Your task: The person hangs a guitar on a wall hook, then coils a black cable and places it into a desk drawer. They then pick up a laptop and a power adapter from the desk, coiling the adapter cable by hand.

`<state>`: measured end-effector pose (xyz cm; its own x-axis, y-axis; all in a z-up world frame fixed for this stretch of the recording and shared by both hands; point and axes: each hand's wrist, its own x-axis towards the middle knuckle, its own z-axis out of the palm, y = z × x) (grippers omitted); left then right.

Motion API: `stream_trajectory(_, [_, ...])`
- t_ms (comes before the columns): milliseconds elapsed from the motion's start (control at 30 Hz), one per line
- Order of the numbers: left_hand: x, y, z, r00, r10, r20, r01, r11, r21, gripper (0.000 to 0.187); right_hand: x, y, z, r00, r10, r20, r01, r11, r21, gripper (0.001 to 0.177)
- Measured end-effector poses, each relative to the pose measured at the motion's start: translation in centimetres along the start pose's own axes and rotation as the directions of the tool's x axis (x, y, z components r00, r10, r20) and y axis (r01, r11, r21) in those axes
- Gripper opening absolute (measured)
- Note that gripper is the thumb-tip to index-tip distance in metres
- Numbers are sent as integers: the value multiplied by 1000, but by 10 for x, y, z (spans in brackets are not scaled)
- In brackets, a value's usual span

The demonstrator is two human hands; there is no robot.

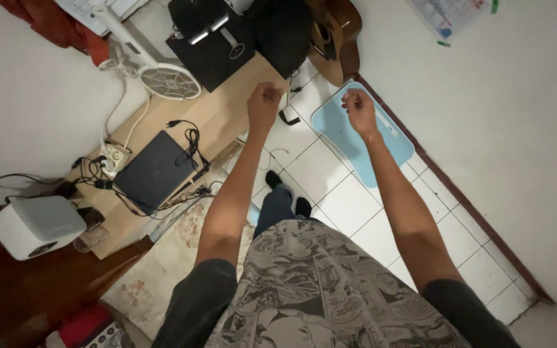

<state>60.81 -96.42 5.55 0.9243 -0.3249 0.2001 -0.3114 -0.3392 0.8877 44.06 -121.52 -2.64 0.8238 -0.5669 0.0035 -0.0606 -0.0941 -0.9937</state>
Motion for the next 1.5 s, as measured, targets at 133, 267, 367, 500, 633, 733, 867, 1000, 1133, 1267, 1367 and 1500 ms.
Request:
stream_trajectory(133, [55,-20,30,1000,18,-2,-18,1000,-16,24,65,3,4,999,33,-31,-34,999,-33,24])
stream_trajectory(267, [111,-26,49,999,29,26,-28,999,-44,31,119,4,10,998,57,-31,-57,998,-1,22])
stream_trajectory(367, [140,-24,72,999,-14,35,17,996,-84,33,162,8,14,1000,-10,-25,11,1000,29,21])
stream_trajectory(500, [178,-29,100,997,-53,53,62,980,-187,33,227,9,21,992,-111,-56,108,993,-49,22])
stream_trajectory(633, [213,-33,122,999,-41,31,43,995,-86,37,311,26,25,996,-52,-70,49,998,-38,35])
stream_trajectory(733, [243,-33,143,999,-51,13,52,993,-103,39,385,47,35,994,-27,-103,31,999,37,49])
stream_trajectory(867, [288,-36,190,998,-58,-1,58,990,-131,41,443,67,40,988,12,-152,-22,998,-63,65])
stream_trajectory(1000, [312,-49,219,1000,-28,-7,27,995,-97,41,487,75,46,989,-70,-132,58,994,-88,70])
stream_trajectory(1133, [320,-63,231,992,-128,14,127,967,-219,40,523,90,53,991,-106,-78,109,994,34,58])
stream_trajectory(1267, [324,-69,224,983,-180,31,183,960,-212,38,539,106,56,991,-133,0,133,989,58,35])
stream_trajectory(1367, [326,-71,217,970,-234,65,243,942,-232,37,534,109,53,992,-124,18,124,992,16,30])
stream_trajectory(1500, [321,-75,212,969,-241,50,244,922,-299,33,526,104,53,995,-104,-3,104,994,-43,9])
